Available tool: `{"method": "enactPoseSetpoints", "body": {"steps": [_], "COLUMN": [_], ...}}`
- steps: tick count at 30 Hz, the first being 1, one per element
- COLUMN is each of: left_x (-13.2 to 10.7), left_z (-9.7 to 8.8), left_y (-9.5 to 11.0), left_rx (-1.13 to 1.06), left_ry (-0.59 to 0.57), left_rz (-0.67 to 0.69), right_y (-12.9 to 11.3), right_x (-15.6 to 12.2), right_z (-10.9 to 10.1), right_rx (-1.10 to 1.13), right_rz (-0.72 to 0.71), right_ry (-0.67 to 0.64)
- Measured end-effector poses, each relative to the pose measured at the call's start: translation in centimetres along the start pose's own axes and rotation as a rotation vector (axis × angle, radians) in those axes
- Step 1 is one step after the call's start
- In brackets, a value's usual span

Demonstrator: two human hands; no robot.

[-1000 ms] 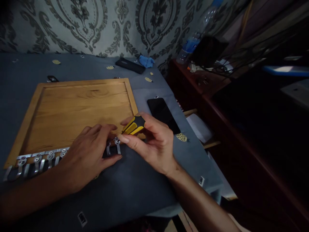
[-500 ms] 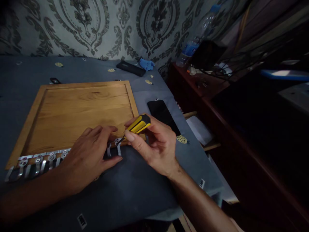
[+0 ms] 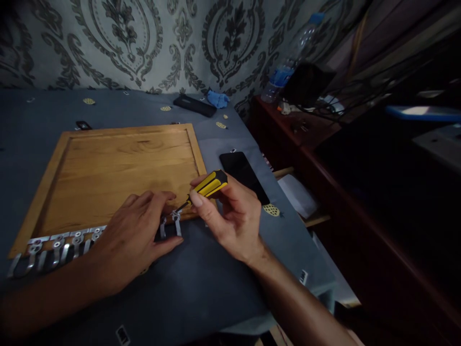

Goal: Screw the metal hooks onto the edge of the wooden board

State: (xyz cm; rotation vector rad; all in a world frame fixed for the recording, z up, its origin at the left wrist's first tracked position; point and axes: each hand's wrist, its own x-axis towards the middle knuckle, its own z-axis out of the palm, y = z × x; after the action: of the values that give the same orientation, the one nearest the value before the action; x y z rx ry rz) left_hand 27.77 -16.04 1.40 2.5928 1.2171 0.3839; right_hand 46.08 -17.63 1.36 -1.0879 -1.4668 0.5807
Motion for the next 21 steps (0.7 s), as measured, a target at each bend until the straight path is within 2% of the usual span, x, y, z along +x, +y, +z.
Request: {"method": "enactPoseSetpoints", "body": {"steps": [3,7,9,16,19,21], "left_x": [0.0,0.0,0.1,0.1,0.0,0.0], "left_z": [0.0,0.1,0.2,0.1,0.1,0.1], "left_y": [0.0,0.0,0.0,0.0,-0.1,-0.1], "left_rx": [-0.006,-0.01,-0.015,-0.019,-0.011,-0.007], "left_ry": [-0.002,0.02,0.028,0.023,0.016,0.02], "left_rz": [-0.006,0.005,0.0,0.006,0.007,0.009], "right_y": [0.1,0.1,-0.2,-1.9,-2.1,-1.9], "right_x": [0.0,0.3,0.5,1.5,1.9,2.0], "right_z": [-0.1,-0.1,0.1,0.6,0.3,0.4], "right_rx": [-0.025,-0.061,-0.062,0.094,0.144,0.174], "right_rz": [-0.013,-0.158,-0.179,0.183,0.219,0.21], "right_ry": [-0.011,-0.073,-0.105,-0.157,-0.25,-0.263]}}
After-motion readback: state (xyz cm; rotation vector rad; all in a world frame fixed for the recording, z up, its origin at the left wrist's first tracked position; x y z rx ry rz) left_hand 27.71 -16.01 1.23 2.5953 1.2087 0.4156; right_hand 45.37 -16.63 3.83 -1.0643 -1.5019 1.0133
